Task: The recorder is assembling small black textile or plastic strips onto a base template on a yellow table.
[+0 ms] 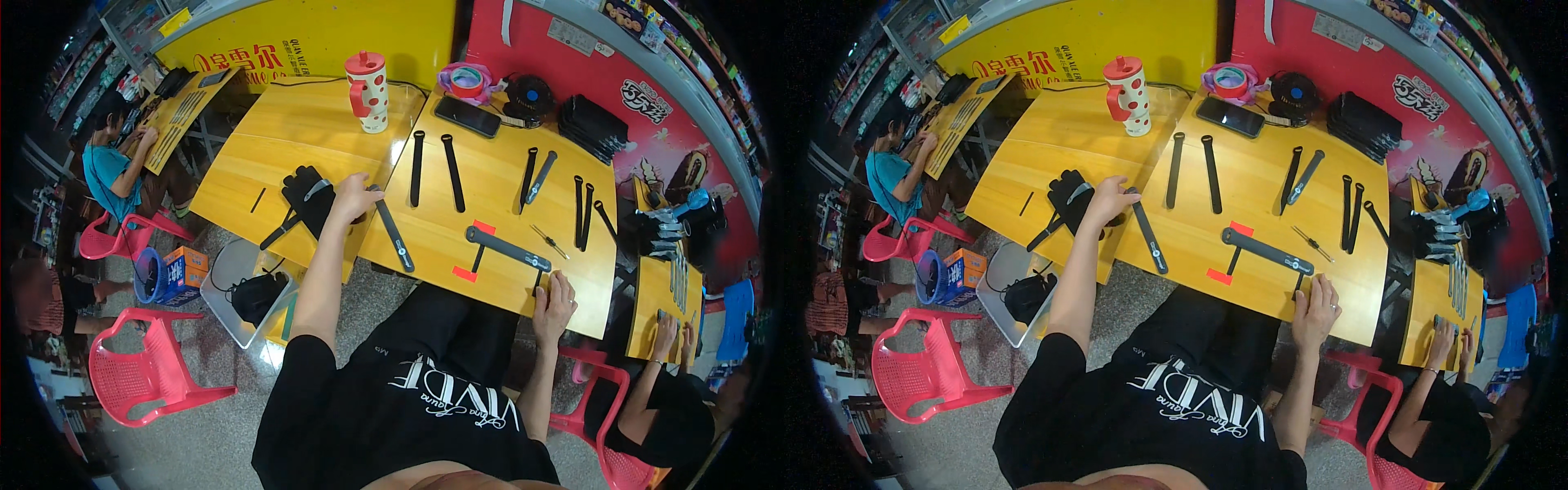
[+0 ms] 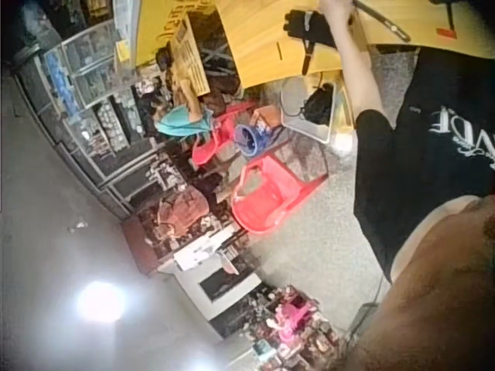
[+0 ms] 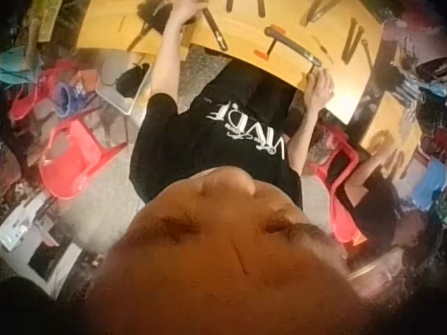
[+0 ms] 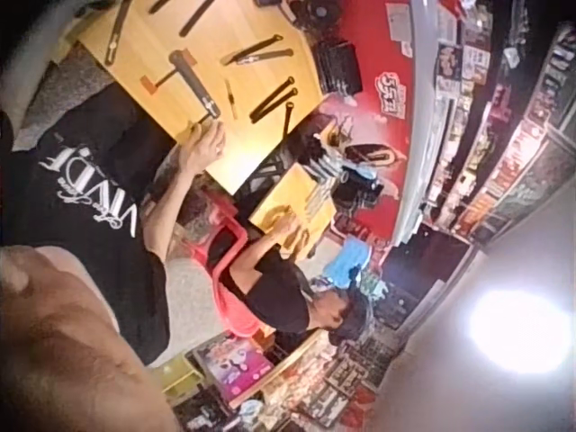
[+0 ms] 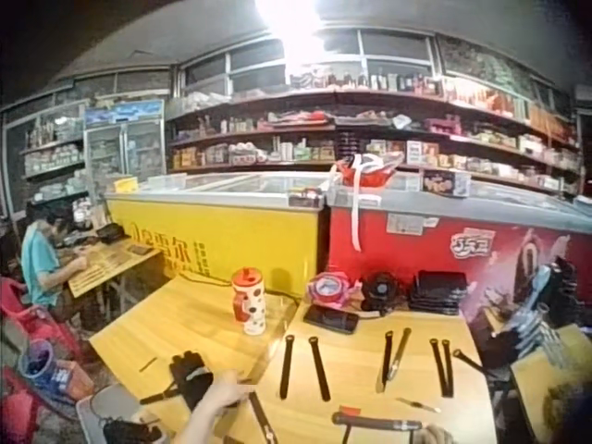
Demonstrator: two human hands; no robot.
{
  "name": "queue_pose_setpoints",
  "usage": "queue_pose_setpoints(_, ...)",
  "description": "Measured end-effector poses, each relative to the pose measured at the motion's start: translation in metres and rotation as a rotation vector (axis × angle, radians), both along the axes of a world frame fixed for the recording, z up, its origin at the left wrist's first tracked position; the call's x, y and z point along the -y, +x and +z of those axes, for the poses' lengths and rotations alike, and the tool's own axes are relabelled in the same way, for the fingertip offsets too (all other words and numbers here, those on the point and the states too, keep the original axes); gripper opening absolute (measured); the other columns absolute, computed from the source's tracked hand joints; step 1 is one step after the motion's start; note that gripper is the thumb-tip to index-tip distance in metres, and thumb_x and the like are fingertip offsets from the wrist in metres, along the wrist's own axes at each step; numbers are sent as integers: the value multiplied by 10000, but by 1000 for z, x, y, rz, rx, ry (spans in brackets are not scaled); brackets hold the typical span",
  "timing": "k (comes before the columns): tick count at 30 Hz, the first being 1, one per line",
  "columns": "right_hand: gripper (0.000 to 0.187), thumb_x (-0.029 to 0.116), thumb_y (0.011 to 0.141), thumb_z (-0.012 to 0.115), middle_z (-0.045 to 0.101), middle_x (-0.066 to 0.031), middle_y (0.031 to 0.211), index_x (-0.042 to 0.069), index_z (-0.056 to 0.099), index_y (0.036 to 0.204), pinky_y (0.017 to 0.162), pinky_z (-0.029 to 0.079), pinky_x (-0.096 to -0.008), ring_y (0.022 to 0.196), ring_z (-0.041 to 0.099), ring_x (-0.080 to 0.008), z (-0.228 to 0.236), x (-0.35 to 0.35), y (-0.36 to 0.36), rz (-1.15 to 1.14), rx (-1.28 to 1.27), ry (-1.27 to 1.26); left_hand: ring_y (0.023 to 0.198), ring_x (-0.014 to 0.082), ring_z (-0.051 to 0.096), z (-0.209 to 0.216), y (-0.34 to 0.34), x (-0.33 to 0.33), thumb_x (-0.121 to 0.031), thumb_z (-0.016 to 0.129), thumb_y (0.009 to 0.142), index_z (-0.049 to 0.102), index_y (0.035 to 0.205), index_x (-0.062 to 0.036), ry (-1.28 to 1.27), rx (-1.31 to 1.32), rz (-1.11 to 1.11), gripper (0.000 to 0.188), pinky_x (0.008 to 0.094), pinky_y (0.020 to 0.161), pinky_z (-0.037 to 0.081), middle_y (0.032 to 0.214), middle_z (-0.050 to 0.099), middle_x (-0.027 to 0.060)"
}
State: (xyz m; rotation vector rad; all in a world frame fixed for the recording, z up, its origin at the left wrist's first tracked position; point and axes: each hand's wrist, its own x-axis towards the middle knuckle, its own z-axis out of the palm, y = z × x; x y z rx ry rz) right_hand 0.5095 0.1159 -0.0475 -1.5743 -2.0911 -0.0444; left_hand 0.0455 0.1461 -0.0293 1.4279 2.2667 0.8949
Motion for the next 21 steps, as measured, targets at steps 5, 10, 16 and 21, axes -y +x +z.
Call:
queue_pose_setpoints(5,251,19,892,589,577,-209,1149,-25,589,1140,775,508,-335,1011,607,-299,11,32,-16,40,-447,83,624,116,622,10,2,15,-8,701,782,636,861,41,136,633,41,113,230,514,453,733,654,65)
queue_pose_setpoints(10,496,-51,797,603,542,-97,1245,-2,511,1282,808,480,-261,1016,568,-165,49,62,-71,378,-813,-428,612,89,598,77,58,68,-10,671,835,632,887,7,357,1025,-165,67,195,489,412,738,647,46)
queue_pose_setpoints(16,599,-26,848,616,513,-114,1319,43,405,1404,856,468,-268,1026,580,-164,40,48,-102,760,-1371,-1081,635,98,597,83,119,84,-18,644,870,614,906,-14,527,1169,-132,47,206,540,438,776,643,46)
queue_pose_setpoints(21,460,0,886,602,565,-113,1245,15,476,1328,705,474,-203,932,598,-105,14,53,-70,335,-1227,-606,644,98,599,77,142,90,-29,630,892,603,927,-23,365,1324,-120,45,192,546,441,784,637,43)
